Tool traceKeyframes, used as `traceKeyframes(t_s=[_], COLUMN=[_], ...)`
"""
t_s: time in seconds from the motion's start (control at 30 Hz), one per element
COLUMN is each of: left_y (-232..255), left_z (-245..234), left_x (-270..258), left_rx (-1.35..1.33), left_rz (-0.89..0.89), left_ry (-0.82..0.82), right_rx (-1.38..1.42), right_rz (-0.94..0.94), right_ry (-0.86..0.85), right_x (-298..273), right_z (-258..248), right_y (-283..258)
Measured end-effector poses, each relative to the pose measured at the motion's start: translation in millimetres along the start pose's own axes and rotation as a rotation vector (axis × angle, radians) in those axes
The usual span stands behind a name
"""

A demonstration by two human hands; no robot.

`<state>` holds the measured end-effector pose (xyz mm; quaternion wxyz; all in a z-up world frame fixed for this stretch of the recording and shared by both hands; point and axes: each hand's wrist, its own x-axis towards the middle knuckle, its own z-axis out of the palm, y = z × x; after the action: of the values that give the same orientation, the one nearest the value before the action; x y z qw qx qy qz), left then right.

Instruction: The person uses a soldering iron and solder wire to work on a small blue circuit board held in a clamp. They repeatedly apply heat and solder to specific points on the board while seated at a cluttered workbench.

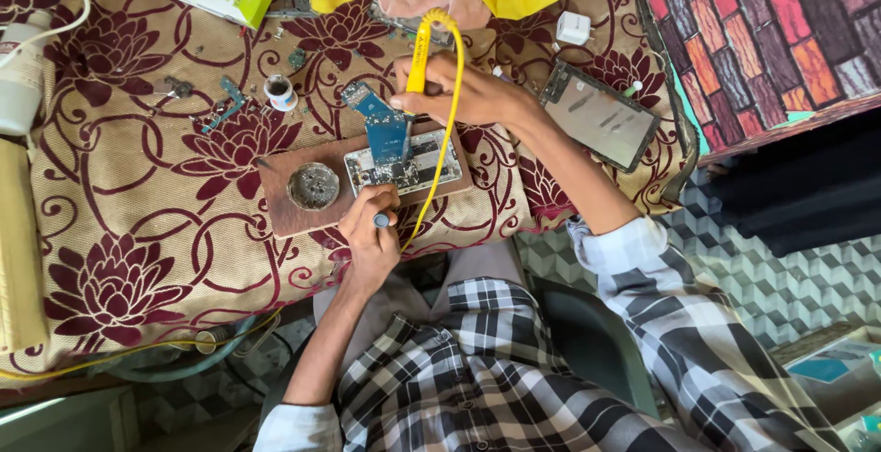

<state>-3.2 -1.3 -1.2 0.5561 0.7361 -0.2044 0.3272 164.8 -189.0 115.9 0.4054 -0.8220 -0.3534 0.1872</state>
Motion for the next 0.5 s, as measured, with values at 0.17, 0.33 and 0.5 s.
traceKeyframes(t_s=[0.17, 0.33, 0.5], left_y=[1, 1, 2], left_z=[0, 0, 0], left_x=[2, 2, 0], left_rx=[0.005, -0.014, -0.031], left_rz=[-0.007, -0.026, -0.038], left_ry=[-0.001, 0.003, 0.004], right_rx=[-0.162, -0.087, 0.162], right_rz=[-0.122, -0.071, -0.008], right_ry=[0.271, 0.458, 0.588], right_x=[-4, -27, -47], right_z=[24, 50, 56], right_y=[8, 9, 11])
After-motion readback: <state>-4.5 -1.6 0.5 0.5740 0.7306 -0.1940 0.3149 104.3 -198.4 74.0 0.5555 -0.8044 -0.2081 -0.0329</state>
